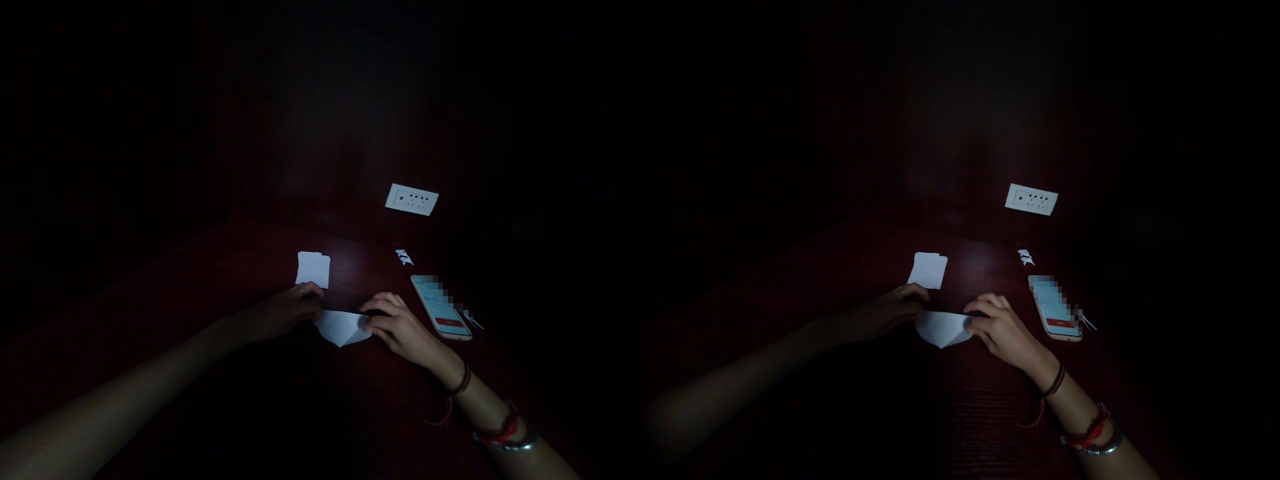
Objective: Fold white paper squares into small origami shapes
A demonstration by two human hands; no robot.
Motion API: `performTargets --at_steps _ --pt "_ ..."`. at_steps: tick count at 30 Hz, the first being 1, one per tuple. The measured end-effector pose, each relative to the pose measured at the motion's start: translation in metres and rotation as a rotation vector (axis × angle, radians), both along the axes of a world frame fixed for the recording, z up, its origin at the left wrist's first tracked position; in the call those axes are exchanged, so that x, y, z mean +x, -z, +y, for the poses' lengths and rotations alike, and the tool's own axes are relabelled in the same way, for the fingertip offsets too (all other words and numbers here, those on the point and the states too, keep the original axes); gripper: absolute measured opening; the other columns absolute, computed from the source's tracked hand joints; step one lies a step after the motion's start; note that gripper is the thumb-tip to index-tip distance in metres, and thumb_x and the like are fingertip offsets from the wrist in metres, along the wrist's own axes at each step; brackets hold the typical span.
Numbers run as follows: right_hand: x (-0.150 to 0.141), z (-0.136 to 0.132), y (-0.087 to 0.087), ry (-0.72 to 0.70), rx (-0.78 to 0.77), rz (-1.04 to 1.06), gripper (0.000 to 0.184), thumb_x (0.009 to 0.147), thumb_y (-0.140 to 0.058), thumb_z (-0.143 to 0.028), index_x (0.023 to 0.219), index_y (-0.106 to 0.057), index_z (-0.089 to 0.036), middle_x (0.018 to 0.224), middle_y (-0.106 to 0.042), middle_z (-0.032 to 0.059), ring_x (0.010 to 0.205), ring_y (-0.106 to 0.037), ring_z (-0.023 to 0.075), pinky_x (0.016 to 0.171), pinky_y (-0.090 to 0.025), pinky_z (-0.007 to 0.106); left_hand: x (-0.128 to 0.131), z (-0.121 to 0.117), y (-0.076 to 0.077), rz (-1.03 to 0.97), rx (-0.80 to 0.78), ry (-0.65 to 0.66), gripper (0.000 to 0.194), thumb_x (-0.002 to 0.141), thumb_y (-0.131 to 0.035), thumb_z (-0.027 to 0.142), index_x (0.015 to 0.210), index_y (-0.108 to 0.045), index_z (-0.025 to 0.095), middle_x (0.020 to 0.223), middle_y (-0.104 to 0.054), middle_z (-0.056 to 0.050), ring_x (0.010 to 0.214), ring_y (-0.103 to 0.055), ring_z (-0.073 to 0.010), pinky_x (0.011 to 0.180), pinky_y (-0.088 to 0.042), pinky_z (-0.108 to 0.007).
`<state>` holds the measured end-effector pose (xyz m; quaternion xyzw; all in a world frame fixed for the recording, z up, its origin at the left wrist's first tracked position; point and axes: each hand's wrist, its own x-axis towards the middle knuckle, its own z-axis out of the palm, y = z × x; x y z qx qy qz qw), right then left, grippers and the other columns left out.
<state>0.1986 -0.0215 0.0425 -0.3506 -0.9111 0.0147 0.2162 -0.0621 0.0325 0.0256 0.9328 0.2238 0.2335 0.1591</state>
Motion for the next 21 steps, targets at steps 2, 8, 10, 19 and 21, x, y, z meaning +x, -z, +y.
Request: performTargets --at_steps 2,8,10,19,21 --pt "0.001 0.000 -0.001 -0.016 0.007 -0.071 0.015 0.079 -0.047 -0.012 0.082 -0.059 -0.019 0.098 -0.056 0.0042 0.099 -0.042 0.0179 0.085 -0.029 0.034 -0.001 0.001 -0.002 0.047 0.093 0.038 0.019 0.080 -0.041 0.008 0.083 -0.055 0.020 0.104 -0.044 -0.001 0.092 -0.043 -0.0147 0.078 -0.036 -0.026" --pt "0.003 0.001 0.001 -0.050 -0.089 -0.175 0.022 0.081 -0.040 -0.007 0.088 -0.058 -0.018 0.087 -0.059 0.0026 0.084 -0.051 0.0121 0.079 -0.032 0.028 0.000 -0.002 -0.007 0.178 0.214 0.103 0.019 0.077 -0.046 0.005 0.080 -0.058 0.021 0.103 -0.050 -0.001 0.096 -0.043 -0.0170 0.082 -0.032 -0.030" --pt "0.002 0.002 0.002 -0.032 -0.103 -0.169 0.024 0.082 -0.037 -0.008 0.091 -0.057 -0.018 0.089 -0.059 0.0028 0.086 -0.051 0.0117 0.079 -0.033 0.027 0.002 -0.006 -0.008 0.203 0.195 0.126 0.020 0.078 -0.046 0.005 0.084 -0.057 0.021 0.098 -0.053 -0.001 0.094 -0.045 -0.0154 0.082 -0.032 -0.029" --pt "-0.001 0.004 0.012 0.137 -0.081 -0.124 0.030 0.082 -0.043 -0.032 0.110 -0.050 -0.024 0.101 -0.052 0.0047 0.095 -0.046 0.0169 0.083 -0.036 0.033 0.008 -0.021 -0.009 0.232 0.339 0.077 0.027 0.080 -0.047 0.012 0.105 -0.053 0.023 0.100 -0.054 -0.005 0.092 -0.047 -0.0183 0.079 -0.037 -0.030" --pt "-0.001 0.005 0.015 0.161 -0.071 -0.121 0.029 0.082 -0.042 -0.029 0.110 -0.050 -0.025 0.101 -0.051 0.0048 0.095 -0.046 0.0168 0.083 -0.037 0.033 0.010 -0.022 -0.006 0.221 0.354 0.090 0.024 0.081 -0.048 0.016 0.102 -0.055 0.023 0.096 -0.056 -0.005 0.088 -0.048 -0.0176 0.077 -0.038 -0.030"
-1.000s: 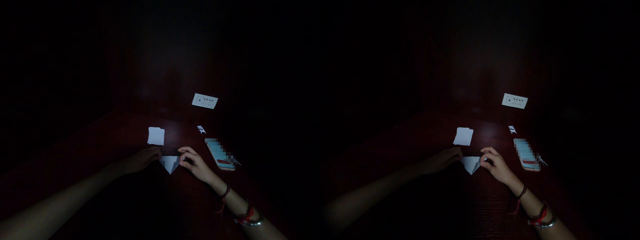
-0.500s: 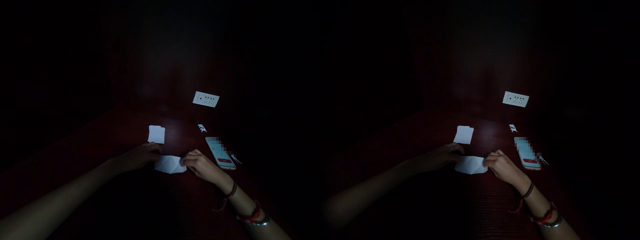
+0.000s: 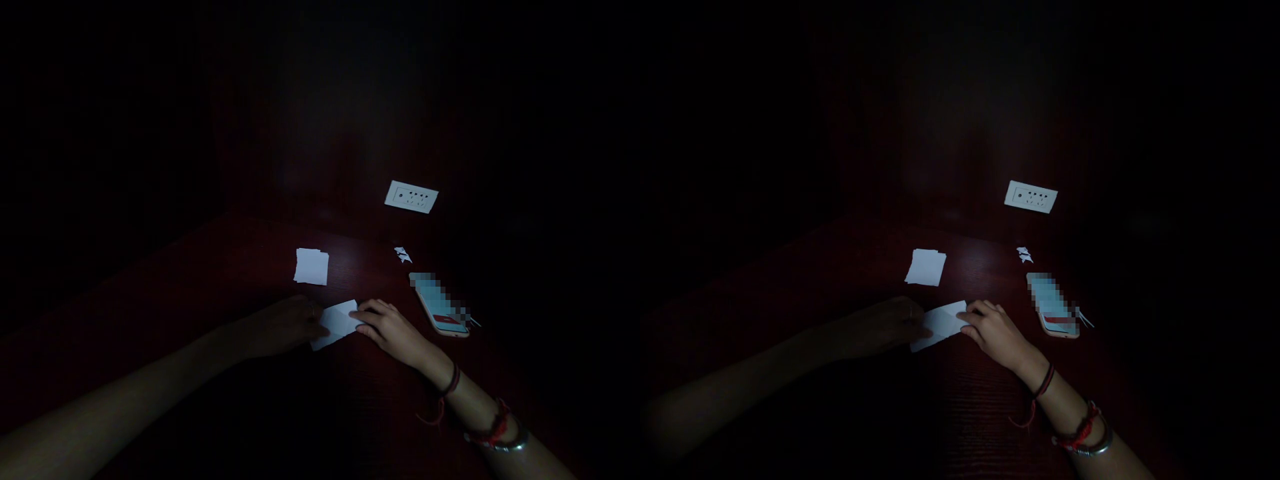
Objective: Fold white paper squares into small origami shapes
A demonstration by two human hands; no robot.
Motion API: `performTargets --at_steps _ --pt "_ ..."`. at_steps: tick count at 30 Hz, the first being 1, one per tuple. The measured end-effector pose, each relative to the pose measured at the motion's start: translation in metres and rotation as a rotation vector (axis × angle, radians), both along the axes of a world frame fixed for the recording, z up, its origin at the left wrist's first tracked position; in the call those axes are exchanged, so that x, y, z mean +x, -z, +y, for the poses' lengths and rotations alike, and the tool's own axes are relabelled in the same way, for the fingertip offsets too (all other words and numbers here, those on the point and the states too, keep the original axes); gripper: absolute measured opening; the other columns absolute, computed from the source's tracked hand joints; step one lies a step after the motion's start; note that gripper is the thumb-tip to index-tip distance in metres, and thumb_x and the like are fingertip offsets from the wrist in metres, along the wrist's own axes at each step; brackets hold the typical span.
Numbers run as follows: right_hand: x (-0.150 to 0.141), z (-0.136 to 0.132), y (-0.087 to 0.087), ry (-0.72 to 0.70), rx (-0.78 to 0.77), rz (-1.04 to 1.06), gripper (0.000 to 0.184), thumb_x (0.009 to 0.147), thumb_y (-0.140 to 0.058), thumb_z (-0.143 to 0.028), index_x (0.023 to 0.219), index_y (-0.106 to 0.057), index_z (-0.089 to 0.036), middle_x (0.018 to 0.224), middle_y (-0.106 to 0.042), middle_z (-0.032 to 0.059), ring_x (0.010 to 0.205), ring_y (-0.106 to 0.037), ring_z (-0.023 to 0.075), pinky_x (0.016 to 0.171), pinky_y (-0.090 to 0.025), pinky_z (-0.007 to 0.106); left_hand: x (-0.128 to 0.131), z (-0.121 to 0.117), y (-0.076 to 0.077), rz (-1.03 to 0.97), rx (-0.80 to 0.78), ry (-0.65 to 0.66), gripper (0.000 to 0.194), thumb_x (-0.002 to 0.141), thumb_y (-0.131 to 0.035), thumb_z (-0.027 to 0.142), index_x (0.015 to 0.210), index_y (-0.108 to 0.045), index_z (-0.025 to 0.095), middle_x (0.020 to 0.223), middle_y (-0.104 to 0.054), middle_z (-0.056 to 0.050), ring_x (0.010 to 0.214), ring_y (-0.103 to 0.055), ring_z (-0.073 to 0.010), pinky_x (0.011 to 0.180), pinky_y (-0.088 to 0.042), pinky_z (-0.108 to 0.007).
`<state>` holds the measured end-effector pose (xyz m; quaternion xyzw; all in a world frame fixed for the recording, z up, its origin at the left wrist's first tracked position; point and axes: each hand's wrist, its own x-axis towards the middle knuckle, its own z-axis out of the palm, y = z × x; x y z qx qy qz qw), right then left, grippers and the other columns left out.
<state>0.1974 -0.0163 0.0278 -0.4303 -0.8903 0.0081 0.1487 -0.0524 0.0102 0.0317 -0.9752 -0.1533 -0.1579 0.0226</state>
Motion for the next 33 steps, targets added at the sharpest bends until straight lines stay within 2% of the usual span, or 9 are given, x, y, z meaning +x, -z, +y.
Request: performTargets --at_steps 2,6,10,17,23,25,28,30,33 --pt "0.000 0.001 0.002 0.024 0.010 0.006 0.028 0.083 -0.042 -0.028 0.110 -0.051 -0.025 0.101 -0.051 0.0051 0.095 -0.046 0.0168 0.082 -0.038 0.033 0.001 -0.001 0.004 -0.032 -0.022 0.017 0.022 0.081 -0.049 0.018 0.101 -0.055 0.024 0.099 -0.055 -0.004 0.089 -0.049 -0.0172 0.077 -0.038 -0.029" --pt "0.000 0.002 0.003 0.054 0.029 0.023 0.028 0.083 -0.041 -0.025 0.108 -0.052 -0.024 0.102 -0.050 0.0057 0.096 -0.046 0.0168 0.081 -0.039 0.033 0.003 -0.003 0.014 -0.102 -0.110 0.028 0.026 0.082 -0.047 0.018 0.106 -0.052 0.023 0.117 -0.046 -0.005 0.105 -0.041 -0.0188 0.086 -0.036 -0.031" --pt "-0.003 0.000 -0.001 0.040 0.036 0.035 0.028 0.083 -0.041 -0.027 0.109 -0.052 -0.022 0.102 -0.051 0.0063 0.096 -0.046 0.0173 0.081 -0.039 0.034 0.005 -0.003 0.019 -0.114 -0.122 0.021 0.028 0.082 -0.047 0.019 0.110 -0.049 0.025 0.116 -0.048 -0.004 0.105 -0.043 -0.0195 0.087 -0.036 -0.033" --pt "-0.007 -0.001 -0.001 0.097 0.041 0.113 0.027 0.080 -0.045 -0.029 0.105 -0.055 -0.025 0.114 -0.044 0.0072 0.102 -0.044 0.0197 0.083 -0.037 0.036 0.006 -0.005 0.014 -0.113 -0.094 0.026 0.035 0.082 -0.046 0.016 0.115 -0.044 0.028 0.115 -0.049 -0.004 0.103 -0.044 -0.0199 0.085 -0.036 -0.034" --pt "-0.009 0.002 -0.001 0.065 -0.072 0.315 0.031 0.079 -0.047 -0.025 0.109 -0.053 -0.020 0.094 -0.057 0.0059 0.086 -0.052 0.0147 0.079 -0.040 0.028 0.005 0.000 0.013 -0.107 -0.066 0.022 0.039 0.080 -0.046 0.012 0.115 -0.044 0.028 0.118 -0.046 -0.003 0.104 -0.041 -0.0205 0.086 -0.033 -0.034" --pt "-0.010 0.002 -0.003 0.060 -0.105 0.375 0.031 0.079 -0.046 -0.022 0.109 -0.053 -0.019 0.086 -0.059 0.0039 0.080 -0.054 0.0131 0.077 -0.040 0.027 0.007 0.001 0.010 -0.131 -0.064 -0.041 0.031 0.081 -0.044 0.013 0.110 -0.048 0.026 0.117 -0.045 -0.003 0.105 -0.040 -0.0202 0.086 -0.032 -0.035" --pt "-0.013 0.002 -0.004 0.083 -0.161 0.437 0.030 0.077 -0.047 -0.021 0.106 -0.055 -0.018 0.080 -0.061 0.0024 0.074 -0.055 0.0126 0.073 -0.041 0.025 0.011 0.002 0.007 -0.193 -0.105 -0.227 0.023 0.083 -0.045 0.021 0.105 -0.050 0.023 0.110 -0.047 -0.005 0.100 -0.044 -0.0195 0.084 -0.034 -0.034" --pt "-0.015 0.002 -0.005 0.097 -0.197 0.459 0.029 0.075 -0.049 -0.021 0.103 -0.057 -0.017 0.079 -0.061 0.0026 0.072 -0.055 0.0126 0.070 -0.041 0.025 0.012 0.003 0.008 -0.197 -0.144 -0.301 0.030 0.081 -0.048 0.029 0.110 -0.046 0.021 0.110 -0.046 -0.006 0.101 -0.042 -0.0211 0.084 -0.033 -0.035" --pt "-0.019 0.002 -0.005 0.119 -0.239 0.491 0.029 0.073 -0.049 -0.020 0.100 -0.059 -0.015 0.076 -0.061 0.0022 0.067 -0.054 0.0117 0.066 -0.042 0.023 0.013 0.005 0.014 -0.195 -0.201 -0.324 0.045 0.078 -0.051 0.037 0.117 -0.038 0.020 0.112 -0.046 -0.007 0.103 -0.041 -0.0230 0.085 -0.032 -0.037"
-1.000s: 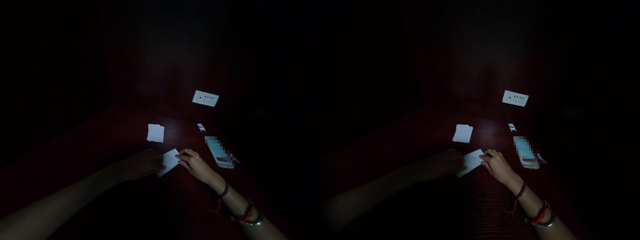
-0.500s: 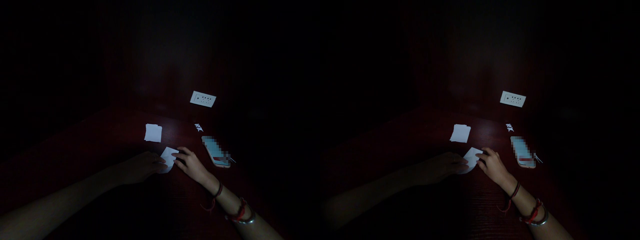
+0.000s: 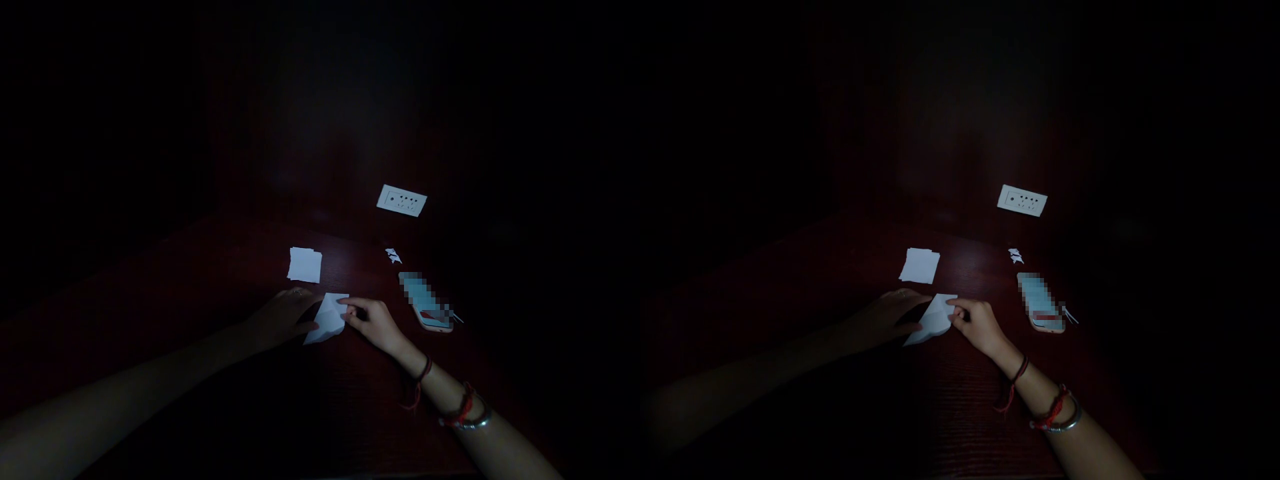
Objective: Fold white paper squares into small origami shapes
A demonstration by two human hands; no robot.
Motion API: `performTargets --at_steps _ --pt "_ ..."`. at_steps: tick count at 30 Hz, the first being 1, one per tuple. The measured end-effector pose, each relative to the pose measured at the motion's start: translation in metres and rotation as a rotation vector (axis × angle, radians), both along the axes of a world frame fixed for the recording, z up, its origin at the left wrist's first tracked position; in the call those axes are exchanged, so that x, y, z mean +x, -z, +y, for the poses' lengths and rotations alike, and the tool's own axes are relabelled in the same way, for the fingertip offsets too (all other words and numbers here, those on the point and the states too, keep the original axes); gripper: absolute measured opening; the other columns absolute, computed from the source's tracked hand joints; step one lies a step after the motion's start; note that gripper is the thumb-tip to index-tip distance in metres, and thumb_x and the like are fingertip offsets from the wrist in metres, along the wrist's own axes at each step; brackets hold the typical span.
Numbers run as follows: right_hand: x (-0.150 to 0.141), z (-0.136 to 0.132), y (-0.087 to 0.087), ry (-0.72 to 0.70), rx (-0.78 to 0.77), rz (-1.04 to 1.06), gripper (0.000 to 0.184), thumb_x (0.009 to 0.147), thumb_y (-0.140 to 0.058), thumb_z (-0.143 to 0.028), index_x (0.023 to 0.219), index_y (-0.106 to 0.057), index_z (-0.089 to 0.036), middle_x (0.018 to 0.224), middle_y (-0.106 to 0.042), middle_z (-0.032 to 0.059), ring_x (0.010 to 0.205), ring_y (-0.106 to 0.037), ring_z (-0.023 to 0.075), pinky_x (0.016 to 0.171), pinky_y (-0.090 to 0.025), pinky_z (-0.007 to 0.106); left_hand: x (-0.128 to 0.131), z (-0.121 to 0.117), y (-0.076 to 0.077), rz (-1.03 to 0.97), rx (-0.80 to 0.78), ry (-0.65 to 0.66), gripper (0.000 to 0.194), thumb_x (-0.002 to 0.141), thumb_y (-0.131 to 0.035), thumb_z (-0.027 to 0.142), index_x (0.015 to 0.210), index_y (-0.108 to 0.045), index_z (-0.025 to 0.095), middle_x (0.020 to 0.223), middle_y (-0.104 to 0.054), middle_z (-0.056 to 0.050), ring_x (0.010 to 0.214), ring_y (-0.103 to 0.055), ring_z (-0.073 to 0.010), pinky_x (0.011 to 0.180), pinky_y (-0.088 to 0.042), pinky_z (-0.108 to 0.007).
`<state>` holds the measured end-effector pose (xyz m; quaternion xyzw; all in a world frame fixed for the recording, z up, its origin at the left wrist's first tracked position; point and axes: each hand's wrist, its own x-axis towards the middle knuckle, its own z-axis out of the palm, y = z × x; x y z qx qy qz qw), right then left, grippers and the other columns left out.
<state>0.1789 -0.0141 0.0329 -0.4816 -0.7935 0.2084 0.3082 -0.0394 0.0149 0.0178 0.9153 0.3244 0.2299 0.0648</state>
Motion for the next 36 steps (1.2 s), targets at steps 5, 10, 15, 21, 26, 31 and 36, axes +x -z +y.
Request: performTargets --at_steps 5,10,15,21,26,31,36 --pt "-0.001 0.004 0.004 0.029 -0.084 0.156 0.032 0.070 -0.048 -0.018 0.100 -0.058 -0.015 0.071 -0.060 0.0008 0.063 -0.053 0.0105 0.063 -0.043 0.022 0.003 0.001 0.008 -0.039 -0.080 0.044 0.046 0.079 -0.049 0.038 0.119 -0.035 0.021 0.115 -0.045 -0.007 0.104 -0.041 -0.0225 0.086 -0.031 -0.038" --pt "0.003 0.009 0.011 0.075 -0.158 0.246 0.032 0.069 -0.050 -0.018 0.099 -0.057 -0.012 0.066 -0.059 0.0004 0.059 -0.052 0.0102 0.061 -0.043 0.022 0.006 0.000 0.012 -0.103 -0.101 0.074 0.048 0.079 -0.050 0.032 0.122 -0.031 0.024 0.117 -0.043 -0.005 0.107 -0.039 -0.0205 0.088 -0.032 -0.035" --pt "0.004 0.006 0.009 0.049 -0.088 0.153 0.032 0.070 -0.048 -0.017 0.100 -0.057 -0.012 0.068 -0.060 0.0009 0.061 -0.054 0.0105 0.064 -0.043 0.023 0.010 -0.001 0.011 -0.117 -0.133 0.127 0.054 0.079 -0.049 0.020 0.126 -0.025 0.024 0.109 -0.048 -0.004 0.101 -0.043 -0.0179 0.087 -0.033 -0.033" --pt "0.001 0.000 0.003 0.007 0.005 0.057 0.040 0.070 -0.045 -0.012 0.109 -0.051 -0.016 0.070 -0.060 -0.0005 0.063 -0.054 0.0101 0.065 -0.043 0.022 0.012 -0.004 0.006 -0.089 -0.135 0.123 0.058 0.078 -0.049 0.018 0.128 -0.020 0.026 0.114 -0.047 -0.005 0.106 -0.041 -0.0196 0.088 -0.033 -0.036" --pt "-0.004 -0.001 0.002 0.022 0.020 0.081 0.049 0.067 -0.045 -0.011 0.116 -0.045 -0.015 0.074 -0.059 0.0000 0.063 -0.053 0.0096 0.064 -0.043 0.021 0.011 -0.006 0.004 -0.091 -0.125 0.131 0.059 0.079 -0.049 0.022 0.129 -0.018 0.024 0.125 -0.037 -0.008 0.110 -0.038 -0.0234 0.089 -0.032 -0.040" --pt "-0.002 0.002 0.004 0.124 -0.038 0.066 0.039 0.066 -0.045 -0.012 0.102 -0.058 -0.015 0.066 -0.058 -0.0001 0.058 -0.051 0.0103 0.060 -0.042 0.022 0.012 -0.009 -0.001 -0.112 -0.167 0.171 0.060 0.079 -0.048 0.022 0.130 -0.015 0.024 0.127 -0.036 -0.008 0.111 -0.037 -0.0217 0.091 -0.030 -0.039" --pt "0.002 0.005 0.008 0.164 -0.114 0.102 0.033 0.065 -0.046 -0.014 0.094 -0.062 -0.012 0.071 -0.061 0.0029 0.062 -0.053 0.0121 0.062 -0.042 0.023 0.014 -0.012 -0.006 -0.122 -0.215 0.206 0.064 0.079 -0.048 0.015 0.131 -0.011 0.026 0.118 -0.046 -0.004 0.110 -0.037 -0.0185 0.092 -0.028 -0.038"
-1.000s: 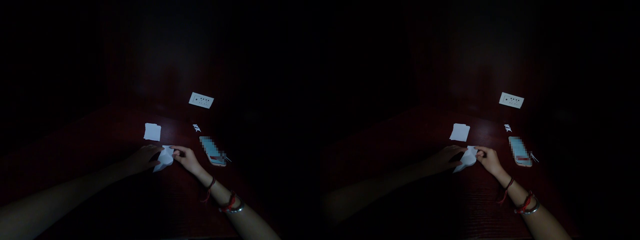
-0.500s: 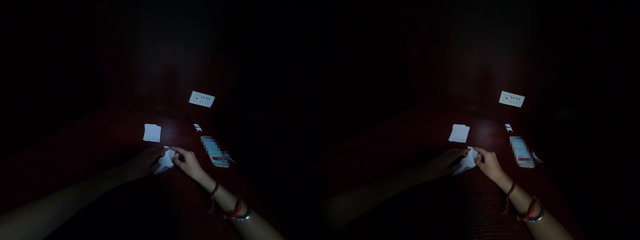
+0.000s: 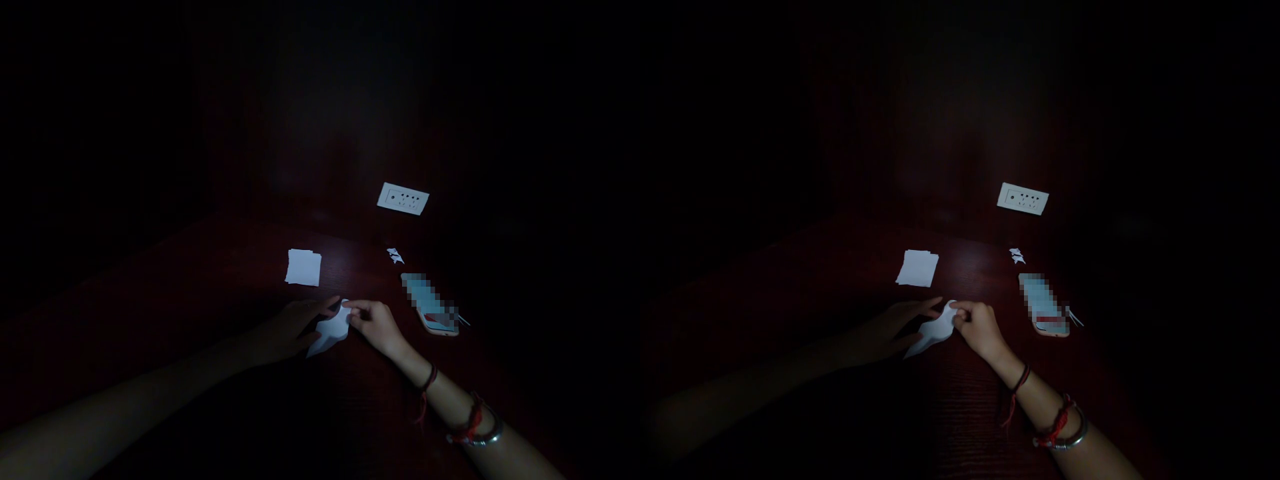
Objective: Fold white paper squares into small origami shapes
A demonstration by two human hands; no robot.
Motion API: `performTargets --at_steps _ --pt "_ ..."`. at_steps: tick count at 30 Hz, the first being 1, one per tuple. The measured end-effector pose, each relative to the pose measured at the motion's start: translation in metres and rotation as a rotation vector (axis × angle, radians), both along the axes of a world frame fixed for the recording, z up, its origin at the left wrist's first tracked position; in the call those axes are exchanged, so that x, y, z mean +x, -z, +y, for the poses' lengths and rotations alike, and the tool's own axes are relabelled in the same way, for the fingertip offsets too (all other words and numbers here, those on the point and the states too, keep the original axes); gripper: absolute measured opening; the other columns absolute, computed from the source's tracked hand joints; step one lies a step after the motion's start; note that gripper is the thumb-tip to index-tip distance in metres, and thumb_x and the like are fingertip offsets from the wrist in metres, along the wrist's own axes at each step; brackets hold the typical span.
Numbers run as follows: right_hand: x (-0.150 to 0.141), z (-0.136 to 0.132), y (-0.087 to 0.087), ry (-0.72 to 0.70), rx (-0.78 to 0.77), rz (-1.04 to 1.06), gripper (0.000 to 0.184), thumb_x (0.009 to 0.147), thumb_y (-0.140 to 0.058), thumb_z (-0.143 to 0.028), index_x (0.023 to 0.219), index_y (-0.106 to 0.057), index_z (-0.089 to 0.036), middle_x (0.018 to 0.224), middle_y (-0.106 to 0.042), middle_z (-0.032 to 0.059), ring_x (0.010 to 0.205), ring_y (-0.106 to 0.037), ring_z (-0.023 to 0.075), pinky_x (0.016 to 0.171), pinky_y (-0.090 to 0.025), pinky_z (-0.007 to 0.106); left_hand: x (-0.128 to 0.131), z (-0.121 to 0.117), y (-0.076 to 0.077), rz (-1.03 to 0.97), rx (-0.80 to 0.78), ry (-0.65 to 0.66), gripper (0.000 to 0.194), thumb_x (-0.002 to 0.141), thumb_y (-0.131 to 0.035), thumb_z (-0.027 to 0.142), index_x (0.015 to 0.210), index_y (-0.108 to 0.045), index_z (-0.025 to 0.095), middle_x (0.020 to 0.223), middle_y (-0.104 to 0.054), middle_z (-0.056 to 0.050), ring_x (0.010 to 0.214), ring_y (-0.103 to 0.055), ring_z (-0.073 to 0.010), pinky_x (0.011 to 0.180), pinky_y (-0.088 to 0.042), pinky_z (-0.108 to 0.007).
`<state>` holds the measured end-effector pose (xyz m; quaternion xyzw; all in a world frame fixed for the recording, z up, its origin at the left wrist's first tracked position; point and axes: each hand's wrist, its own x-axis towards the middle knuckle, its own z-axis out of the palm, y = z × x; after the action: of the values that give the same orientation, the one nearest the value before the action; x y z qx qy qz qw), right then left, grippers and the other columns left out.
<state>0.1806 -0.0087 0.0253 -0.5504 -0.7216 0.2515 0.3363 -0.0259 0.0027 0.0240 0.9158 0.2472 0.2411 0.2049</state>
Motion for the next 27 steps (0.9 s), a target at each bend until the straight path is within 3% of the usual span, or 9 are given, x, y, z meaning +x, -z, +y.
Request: performTargets --at_steps 11,17,27 --pt "-0.003 -0.004 -0.002 -0.004 0.006 0.032 0.031 0.066 -0.048 -0.016 0.094 -0.062 -0.012 0.065 -0.060 0.0011 0.057 -0.051 0.0102 0.056 -0.040 0.020 -0.001 0.002 0.005 0.005 -0.037 -0.060 0.062 0.080 -0.047 0.020 0.131 -0.011 0.025 0.117 -0.046 -0.005 0.107 -0.040 -0.0204 0.090 -0.031 -0.036" --pt "-0.004 -0.002 0.001 -0.045 -0.041 0.136 0.032 0.068 -0.046 -0.016 0.097 -0.059 -0.011 0.063 -0.062 0.0018 0.058 -0.056 0.0118 0.059 -0.043 0.021 -0.002 0.006 0.010 0.015 -0.037 -0.072 0.063 0.080 -0.047 0.024 0.131 -0.010 0.025 0.129 -0.032 -0.007 0.110 -0.037 -0.0223 0.090 -0.031 -0.038" --pt "-0.006 -0.004 -0.001 -0.044 -0.088 0.179 0.030 0.067 -0.047 -0.015 0.095 -0.059 -0.010 0.060 -0.063 0.0022 0.054 -0.056 0.0116 0.054 -0.043 0.021 0.000 -0.003 -0.004 0.058 0.029 -0.079 0.065 0.079 -0.046 0.019 0.132 -0.007 0.023 0.126 -0.036 -0.008 0.110 -0.038 -0.0206 0.090 -0.032 -0.037"
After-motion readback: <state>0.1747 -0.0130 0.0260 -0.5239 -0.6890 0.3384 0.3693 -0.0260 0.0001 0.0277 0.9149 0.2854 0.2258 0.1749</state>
